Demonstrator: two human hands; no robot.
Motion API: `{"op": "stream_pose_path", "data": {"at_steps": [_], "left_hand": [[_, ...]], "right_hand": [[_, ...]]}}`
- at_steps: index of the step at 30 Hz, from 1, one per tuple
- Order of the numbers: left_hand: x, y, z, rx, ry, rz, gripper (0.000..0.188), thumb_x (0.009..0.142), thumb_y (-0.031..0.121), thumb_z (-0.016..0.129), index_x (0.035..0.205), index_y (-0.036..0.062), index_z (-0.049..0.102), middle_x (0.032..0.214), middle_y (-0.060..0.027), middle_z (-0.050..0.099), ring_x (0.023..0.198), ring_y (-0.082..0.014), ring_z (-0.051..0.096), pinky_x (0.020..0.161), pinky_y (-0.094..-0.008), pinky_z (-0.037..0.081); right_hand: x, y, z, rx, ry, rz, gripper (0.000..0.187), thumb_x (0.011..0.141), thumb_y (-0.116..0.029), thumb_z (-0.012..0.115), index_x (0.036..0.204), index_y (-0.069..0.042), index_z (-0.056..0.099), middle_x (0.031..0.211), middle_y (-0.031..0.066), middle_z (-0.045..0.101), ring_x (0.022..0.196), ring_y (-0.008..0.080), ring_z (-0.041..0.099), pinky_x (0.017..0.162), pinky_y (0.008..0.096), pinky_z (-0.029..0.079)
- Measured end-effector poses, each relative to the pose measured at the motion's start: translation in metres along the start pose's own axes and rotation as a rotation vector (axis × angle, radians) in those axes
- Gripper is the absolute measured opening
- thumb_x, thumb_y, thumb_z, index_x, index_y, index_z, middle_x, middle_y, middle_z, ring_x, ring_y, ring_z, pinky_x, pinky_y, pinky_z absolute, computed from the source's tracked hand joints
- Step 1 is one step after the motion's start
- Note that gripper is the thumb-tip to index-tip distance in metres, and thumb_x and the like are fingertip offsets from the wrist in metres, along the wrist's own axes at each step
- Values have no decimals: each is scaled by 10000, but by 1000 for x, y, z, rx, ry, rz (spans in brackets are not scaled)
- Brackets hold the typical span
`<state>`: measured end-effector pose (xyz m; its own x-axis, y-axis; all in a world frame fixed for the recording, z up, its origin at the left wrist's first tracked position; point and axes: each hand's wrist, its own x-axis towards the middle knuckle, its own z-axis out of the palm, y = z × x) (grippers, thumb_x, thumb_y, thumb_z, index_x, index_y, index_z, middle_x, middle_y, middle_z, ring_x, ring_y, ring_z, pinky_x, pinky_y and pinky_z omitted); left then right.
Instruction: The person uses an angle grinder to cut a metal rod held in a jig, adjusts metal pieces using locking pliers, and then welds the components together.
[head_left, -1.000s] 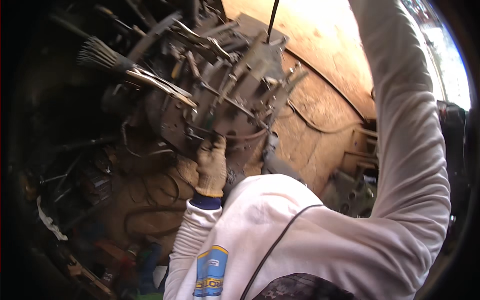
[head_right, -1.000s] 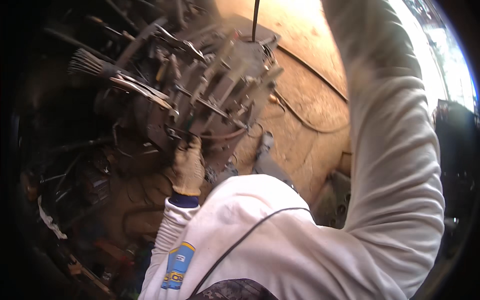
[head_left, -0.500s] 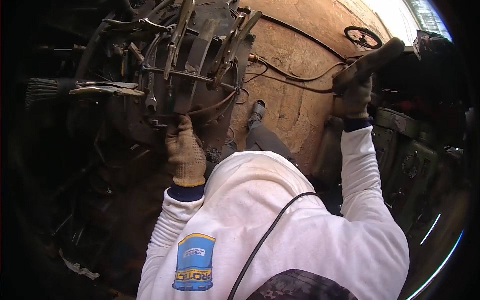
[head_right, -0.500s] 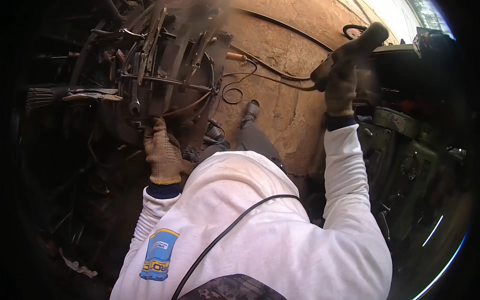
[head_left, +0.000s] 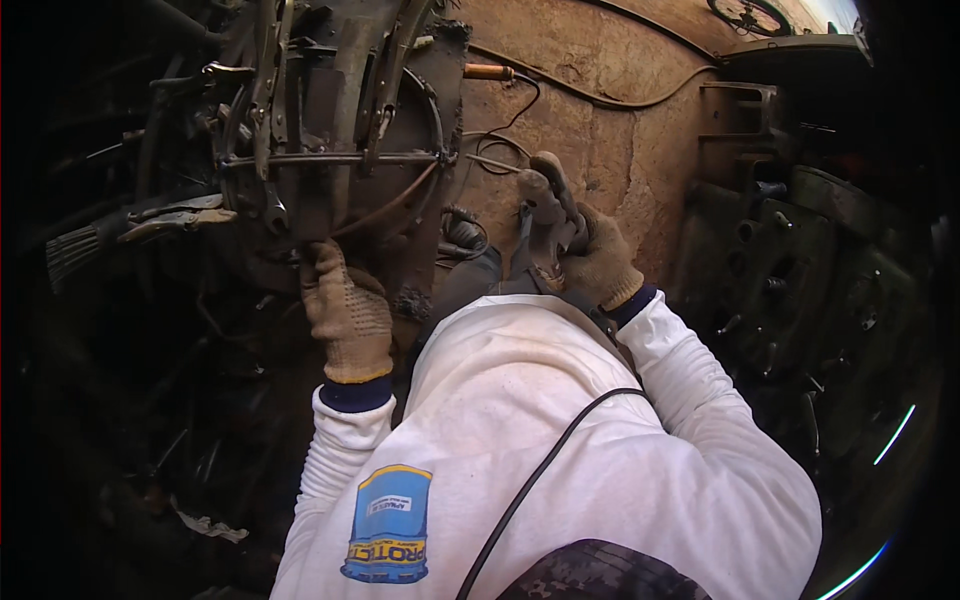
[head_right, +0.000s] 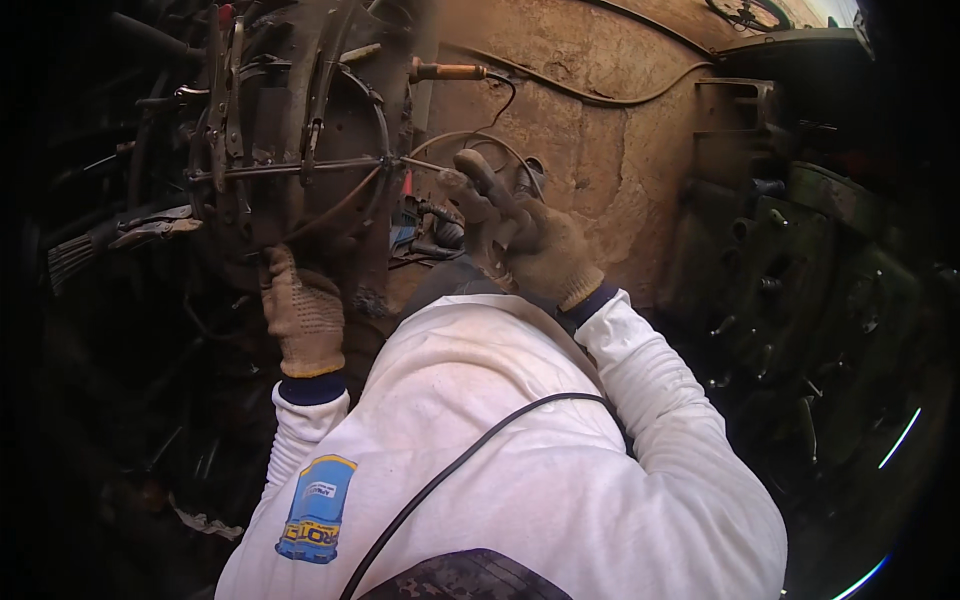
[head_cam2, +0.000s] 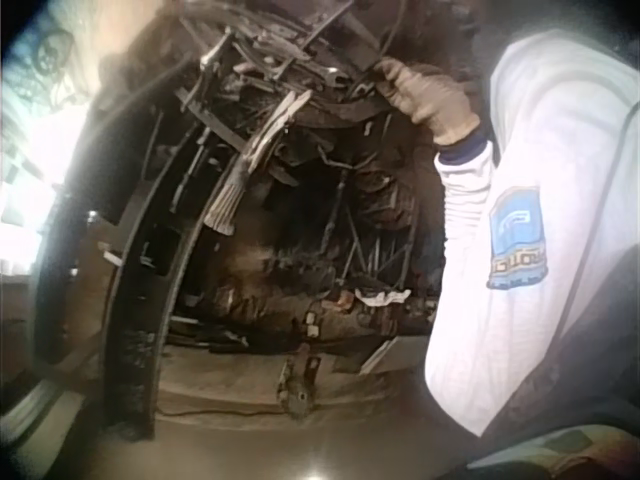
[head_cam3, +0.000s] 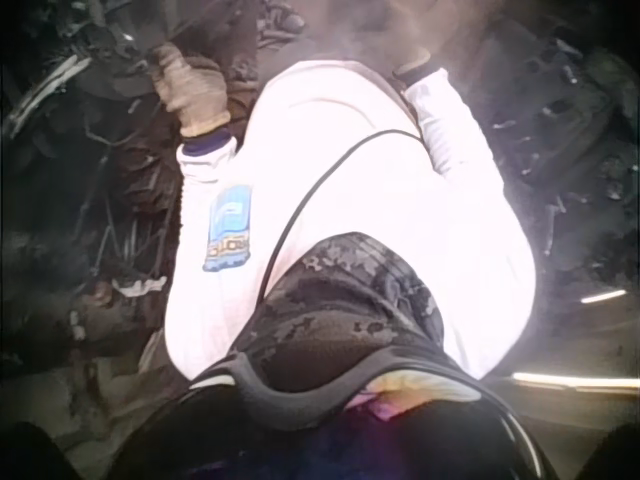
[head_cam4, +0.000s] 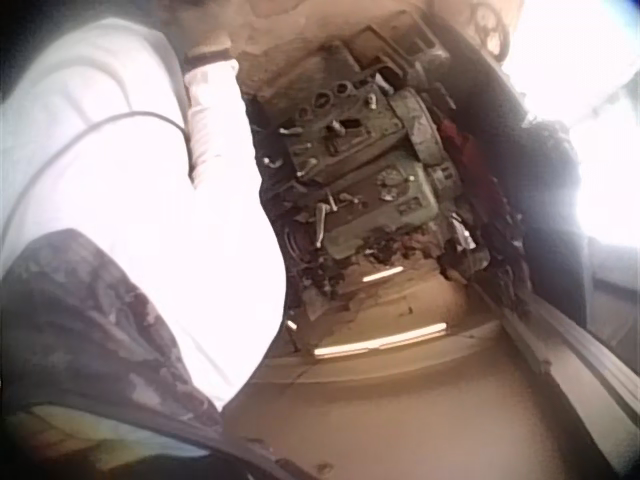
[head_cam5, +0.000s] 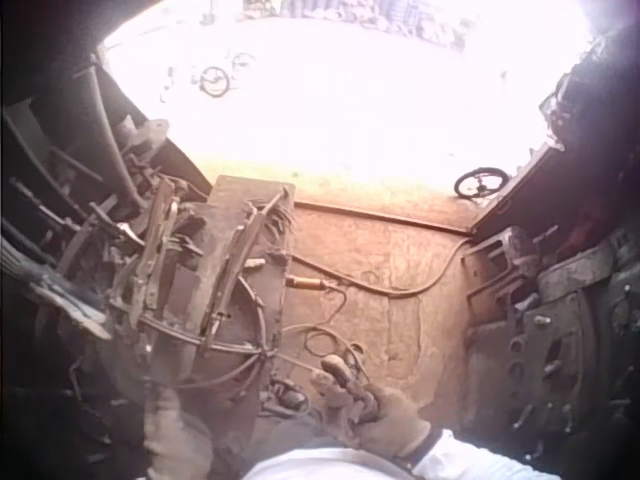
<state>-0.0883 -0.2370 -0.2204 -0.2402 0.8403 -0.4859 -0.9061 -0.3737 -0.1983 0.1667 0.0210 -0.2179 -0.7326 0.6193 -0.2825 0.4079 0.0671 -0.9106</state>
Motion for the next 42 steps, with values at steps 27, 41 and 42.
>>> {"op": "stream_pose_path", "data": {"at_steps": [27, 41, 42], "left_hand": [[-6, -1, -5, -161, -168, -47, 297, 1042, 417, 477, 894, 172, 559, 704, -13, 590, 489, -146, 538, 539, -337, 528], [-11, 4, -22, 6, 49, 180, 283, 1083, 371, 440, 958, 154, 572, 887, -130, 677, 568, -168, 611, 556, -338, 560], [-9, -7, -9, -25, -33, 165, 285, 1083, 372, 441, 957, 152, 572, 882, -130, 675, 569, -165, 609, 558, -336, 560]], "right_hand": [[13, -17, 15, -99, -112, 182, 373, 707, -96, 723, 1058, 14, 665, 853, 152, 717, 741, 185, 683, 694, 345, 547], [14, -15, 15, -122, -120, 179, 381, 756, -207, 766, 1065, -4, 675, 869, 175, 723, 779, 259, 718, 715, 370, 565], [13, -15, 15, -119, -126, 189, 400, 781, -268, 784, 1071, -14, 679, 878, 189, 723, 798, 300, 735, 725, 388, 574]]}}
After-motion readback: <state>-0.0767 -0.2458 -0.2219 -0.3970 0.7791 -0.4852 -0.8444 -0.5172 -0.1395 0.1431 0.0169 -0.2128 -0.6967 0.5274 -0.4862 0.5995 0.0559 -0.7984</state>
